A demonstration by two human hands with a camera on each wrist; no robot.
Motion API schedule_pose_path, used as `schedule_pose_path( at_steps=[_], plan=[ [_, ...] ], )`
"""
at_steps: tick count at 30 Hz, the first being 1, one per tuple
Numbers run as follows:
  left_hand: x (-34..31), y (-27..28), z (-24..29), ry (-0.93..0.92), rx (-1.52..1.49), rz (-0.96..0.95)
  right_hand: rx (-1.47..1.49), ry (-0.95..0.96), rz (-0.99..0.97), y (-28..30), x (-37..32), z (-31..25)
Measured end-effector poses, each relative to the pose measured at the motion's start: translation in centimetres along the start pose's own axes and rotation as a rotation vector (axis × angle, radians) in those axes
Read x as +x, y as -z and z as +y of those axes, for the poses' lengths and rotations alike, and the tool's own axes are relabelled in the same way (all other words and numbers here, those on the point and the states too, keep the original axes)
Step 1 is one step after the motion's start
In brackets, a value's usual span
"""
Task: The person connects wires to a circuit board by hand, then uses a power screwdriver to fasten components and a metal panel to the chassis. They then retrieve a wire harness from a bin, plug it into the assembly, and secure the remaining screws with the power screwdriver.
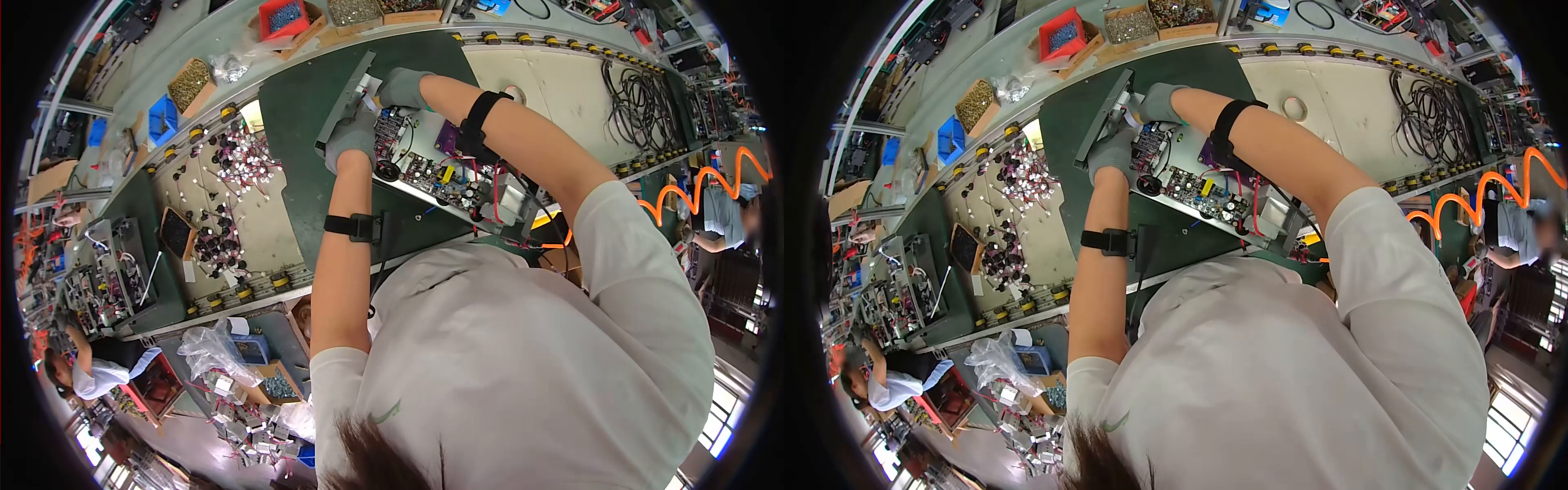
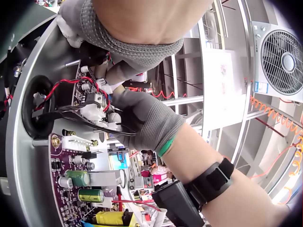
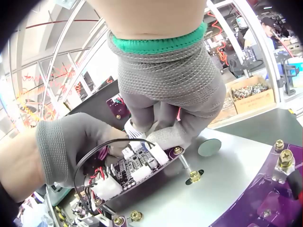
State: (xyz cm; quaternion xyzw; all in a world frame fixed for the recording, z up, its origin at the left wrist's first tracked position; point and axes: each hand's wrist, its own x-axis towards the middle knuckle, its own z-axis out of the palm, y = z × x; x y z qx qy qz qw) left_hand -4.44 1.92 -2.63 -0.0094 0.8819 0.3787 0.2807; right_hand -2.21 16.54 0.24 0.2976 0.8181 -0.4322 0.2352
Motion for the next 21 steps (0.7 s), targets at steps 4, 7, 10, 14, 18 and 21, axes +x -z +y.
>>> schedule_pose_path(
  at_steps=[4,7,10,14,18,21],
  plan=[
    [0.7,-0.3,-0.2,0.023,-0.018,0.028,-0.515,0.196,0.165,-1.4,1.1,-0.2],
    [1.7,-0.6,-0.5,-0.006,-0.009,0.014,-0.485,0.134,0.117,-1.6,2.0,0.1],
    [1.2,-0.5,-0.8,-0.099,0.053,0.017,-0.452,0.131,0.174,-1.7,2.1,0.6],
    [0.2,0.5,-2.9,-0.209,-0.030,-0.053,-0.361,0.109,0.179,-0.6,0.2,1.3],
    [-5.4,3.2,-7.4,-0.506,0.091,0.198,-0.330,0.382,0.408,2.5,-4.6,5.4],
    [-6.2,3.1,-10.7,-0.406,-0.233,0.331,-0.275,0.407,0.546,4.6,-13.6,7.2]
  ],
)
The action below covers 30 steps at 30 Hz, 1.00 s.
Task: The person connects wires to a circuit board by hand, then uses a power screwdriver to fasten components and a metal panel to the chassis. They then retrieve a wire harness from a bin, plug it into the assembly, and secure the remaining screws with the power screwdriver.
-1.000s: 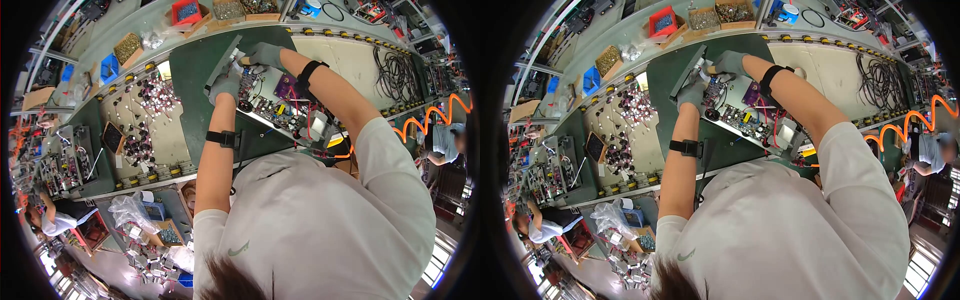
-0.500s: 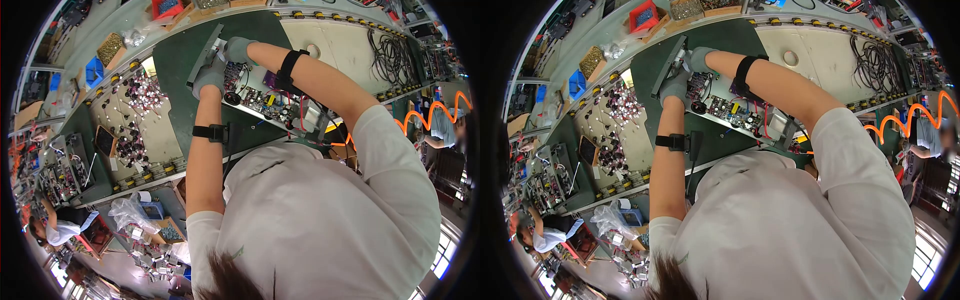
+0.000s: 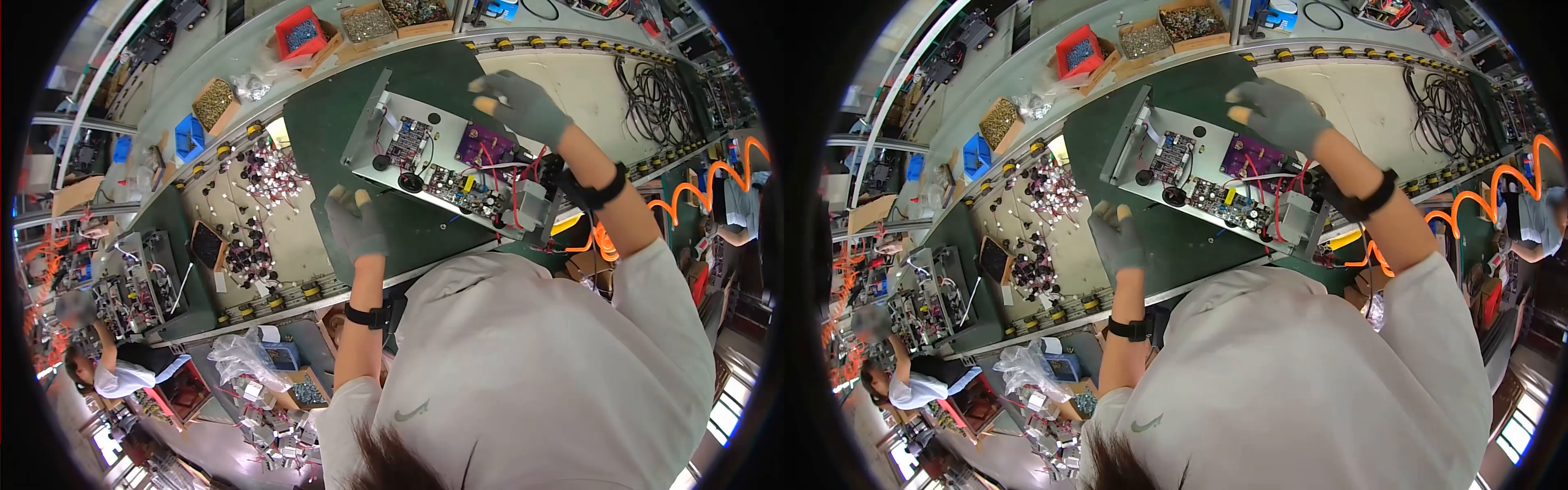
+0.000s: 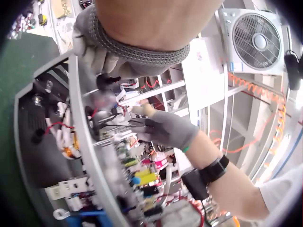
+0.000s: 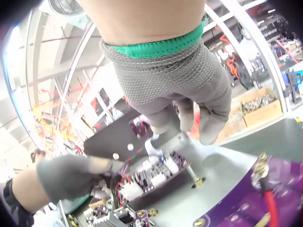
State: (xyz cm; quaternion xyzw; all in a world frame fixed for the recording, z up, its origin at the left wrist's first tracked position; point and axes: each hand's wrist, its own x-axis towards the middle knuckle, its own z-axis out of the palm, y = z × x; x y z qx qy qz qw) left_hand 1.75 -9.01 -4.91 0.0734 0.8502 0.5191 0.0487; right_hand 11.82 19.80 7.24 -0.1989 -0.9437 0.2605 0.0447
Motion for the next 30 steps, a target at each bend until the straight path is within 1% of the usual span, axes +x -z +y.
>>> schedule_pose_path(
  at_steps=[1,3,4,5,6,7,8,10,11,12,14,15,16,18,19,20,21,22,23,24,25,26,27,28,29,30],
  plan=[
    [0.2,-0.1,-0.3,-0.001,-0.001,0.003,0.045,0.089,0.124,0.4,-2.3,0.8],
    [0.8,-0.7,-0.4,0.118,-0.388,-0.071,-0.089,0.190,0.181,1.2,-7.0,1.3],
    [1.2,-1.3,-0.2,0.111,-0.390,-0.066,-0.044,0.136,0.086,1.7,-8.8,0.0],
    [1.5,-2.0,0.2,0.162,-0.422,-0.155,-0.118,0.220,0.004,1.9,-10.3,-0.3],
    [1.7,-2.7,0.4,0.213,-0.448,-0.239,-0.155,0.267,-0.022,1.4,-11.6,0.4],
    [1.7,-3.7,0.4,0.230,-0.483,-0.194,-0.205,0.302,-0.002,0.9,-12.4,0.7],
    [1.5,-4.8,0.4,0.249,-0.518,-0.146,-0.239,0.358,0.012,0.6,-12.8,1.3],
    [1.8,-5.9,0.7,0.187,-0.556,-0.068,-0.187,0.387,0.048,0.1,-12.9,1.1],
    [2.3,-6.5,-0.5,0.186,-0.488,-0.098,-0.184,0.425,0.115,-0.8,-12.6,1.2],
    [2.6,-4.9,2.7,0.294,-0.467,-0.214,-0.178,0.432,0.108,-1.3,-12.6,1.6],
    [4.2,-5.6,3.7,0.330,-0.480,-0.318,-0.177,0.411,0.105,-1.8,-12.6,2.4],
    [5.2,-6.3,4.0,0.335,-0.484,-0.313,-0.163,0.450,0.141,-1.9,-12.4,2.0],
    [6.0,-7.2,4.3,0.311,-0.482,-0.330,-0.171,0.455,0.138,-2.2,-12.6,1.4],
    [7.8,-9.3,4.8,0.302,-0.483,-0.331,-0.102,0.337,0.192,-3.2,-13.3,0.2],
    [8.8,-10.4,5.0,0.250,-0.483,-0.411,-0.066,0.284,0.238,-4.0,-13.5,-0.9],
    [9.9,-11.5,5.1,0.197,-0.478,-0.491,-0.065,0.210,0.242,-4.6,-13.8,-1.7],
    [11.0,-13.2,4.8,0.206,-0.478,-0.481,-0.030,0.126,0.229,-5.0,-13.9,-2.7],
    [12.0,-14.8,4.4,0.107,-0.497,-0.540,0.004,0.039,0.217,-5.5,-14.0,-3.6],
    [12.8,-15.8,3.5,0.005,-0.515,-0.599,0.008,0.043,0.210,-5.9,-14.0,-4.2],
    [13.2,-15.7,3.1,0.016,-0.510,-0.594,0.007,0.008,0.246,-6.4,-13.9,-4.7],
    [13.8,-15.6,2.6,-0.036,-0.551,-0.698,0.004,-0.029,0.284,-6.7,-13.7,-4.9],
    [14.4,-15.5,2.3,-0.092,-0.593,-0.805,0.008,-0.031,0.279,-7.0,-13.6,-4.7],
    [13.5,-13.9,2.3,-0.144,-0.573,-0.811,-0.035,-0.046,0.303,-7.2,-14.3,-4.5],
    [13.1,-12.5,2.1,-0.133,-0.579,-0.817,-0.076,-0.058,0.324,-7.2,-14.4,-3.7],
    [12.8,-10.9,1.8,0.010,-0.514,-0.855,-0.129,0.000,0.304,-6.9,-14.6,-3.0],
    [12.8,-9.6,1.4,0.146,-0.448,-0.887,-0.137,-0.002,0.301,-6.5,-14.6,-2.6]
  ],
)
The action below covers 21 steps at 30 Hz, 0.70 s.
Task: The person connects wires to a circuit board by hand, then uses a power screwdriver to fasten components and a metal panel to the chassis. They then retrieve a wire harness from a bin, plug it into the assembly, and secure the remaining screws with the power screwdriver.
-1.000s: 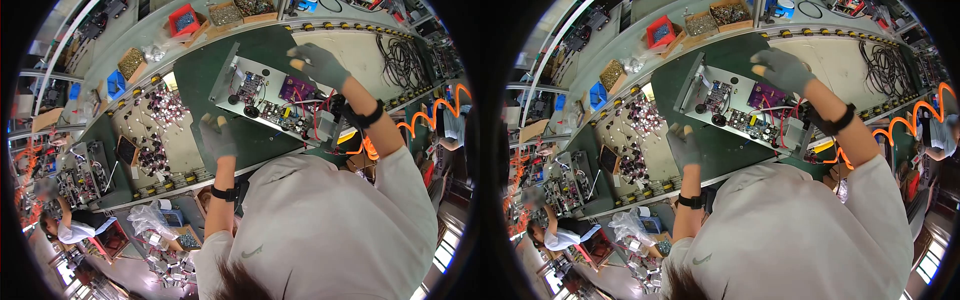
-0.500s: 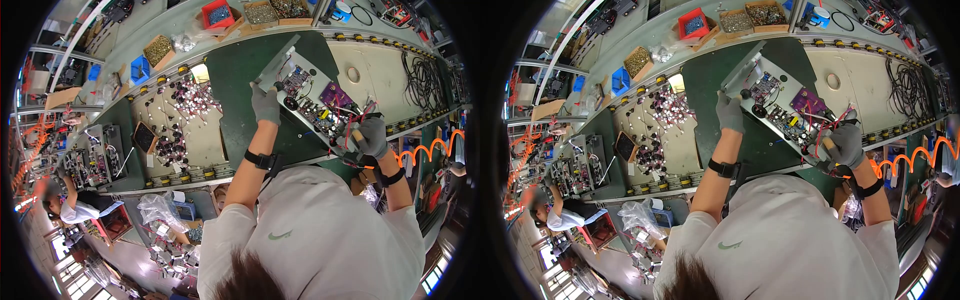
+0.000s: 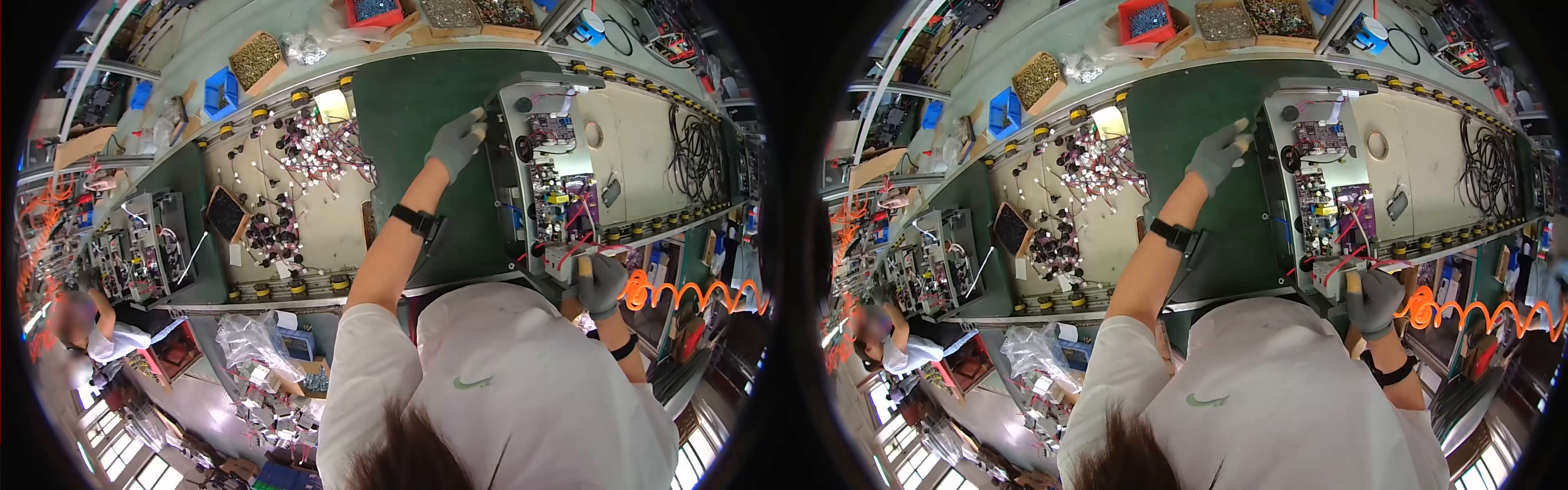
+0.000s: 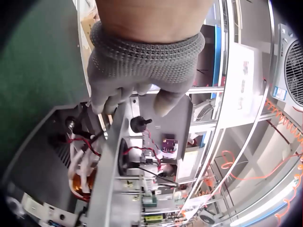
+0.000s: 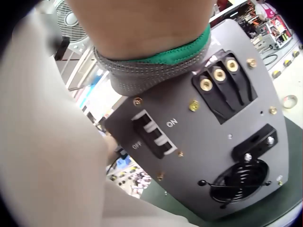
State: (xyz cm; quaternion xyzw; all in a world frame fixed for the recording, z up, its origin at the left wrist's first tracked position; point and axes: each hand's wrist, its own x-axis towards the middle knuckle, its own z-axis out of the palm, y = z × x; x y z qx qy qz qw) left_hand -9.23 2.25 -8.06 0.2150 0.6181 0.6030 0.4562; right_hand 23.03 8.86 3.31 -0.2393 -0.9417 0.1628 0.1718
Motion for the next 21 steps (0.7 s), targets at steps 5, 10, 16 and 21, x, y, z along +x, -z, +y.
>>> schedule_pose_path(
  at_steps=[5,10,16,21],
  plan=[
    [-2.7,9.2,-7.7,-0.113,0.218,0.829,0.010,-0.042,0.013,1.1,0.1,1.8],
    [-4.3,17.9,-13.5,0.394,0.684,1.109,-0.002,-0.110,-0.022,3.2,-1.1,7.5],
    [-3.3,22.2,-14.4,0.551,1.153,0.829,-0.017,-0.292,0.136,5.2,-2.1,13.3],
    [-4.5,22.9,-12.3,0.582,1.117,0.640,-0.066,-0.416,0.186,6.9,-4.7,19.4]
  ],
)
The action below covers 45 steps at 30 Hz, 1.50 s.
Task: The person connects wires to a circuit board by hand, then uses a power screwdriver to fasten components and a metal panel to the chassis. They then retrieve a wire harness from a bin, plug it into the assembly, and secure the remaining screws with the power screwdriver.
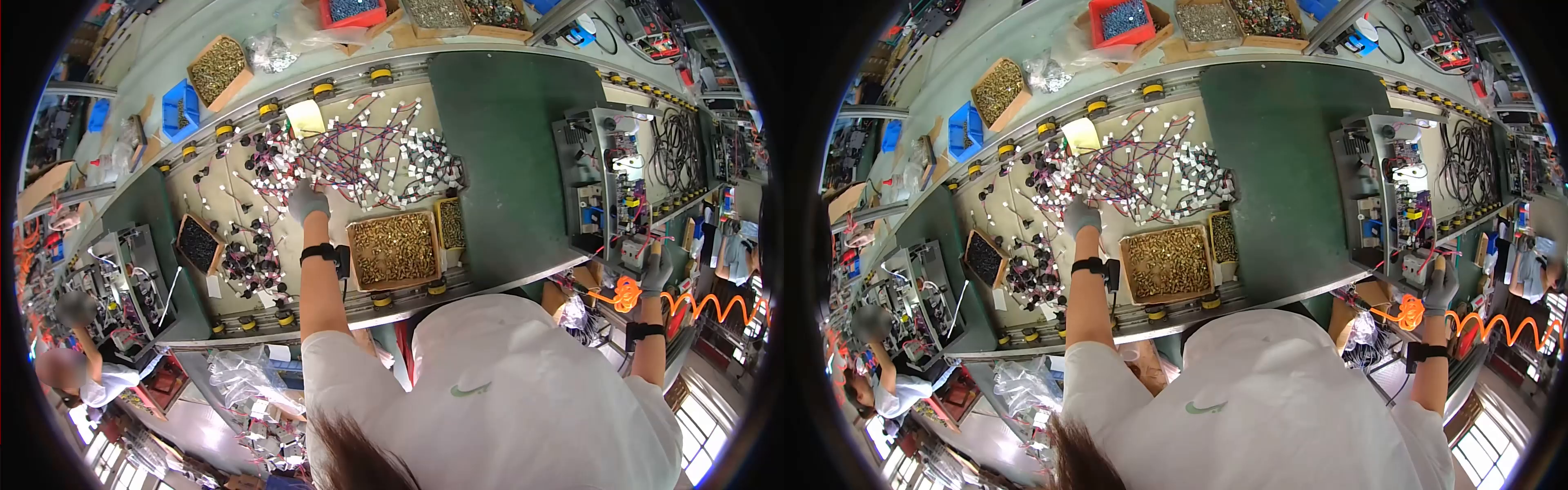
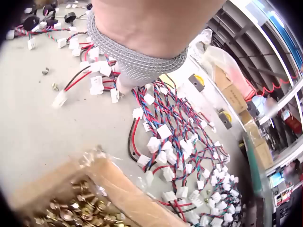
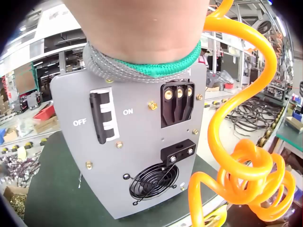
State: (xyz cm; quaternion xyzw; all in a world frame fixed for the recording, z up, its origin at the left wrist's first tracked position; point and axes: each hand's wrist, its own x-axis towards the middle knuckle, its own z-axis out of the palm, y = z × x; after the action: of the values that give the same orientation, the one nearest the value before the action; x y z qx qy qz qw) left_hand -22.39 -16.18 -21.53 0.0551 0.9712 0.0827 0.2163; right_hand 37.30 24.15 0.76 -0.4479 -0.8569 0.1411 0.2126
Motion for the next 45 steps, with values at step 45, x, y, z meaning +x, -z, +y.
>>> schedule_pose_path(
  at_steps=[45],
  plan=[
    [-1.5,-8.4,5.9,-0.500,-0.382,-0.006,0.224,-0.190,0.181,0.1,0.3,5.3]
  ],
)
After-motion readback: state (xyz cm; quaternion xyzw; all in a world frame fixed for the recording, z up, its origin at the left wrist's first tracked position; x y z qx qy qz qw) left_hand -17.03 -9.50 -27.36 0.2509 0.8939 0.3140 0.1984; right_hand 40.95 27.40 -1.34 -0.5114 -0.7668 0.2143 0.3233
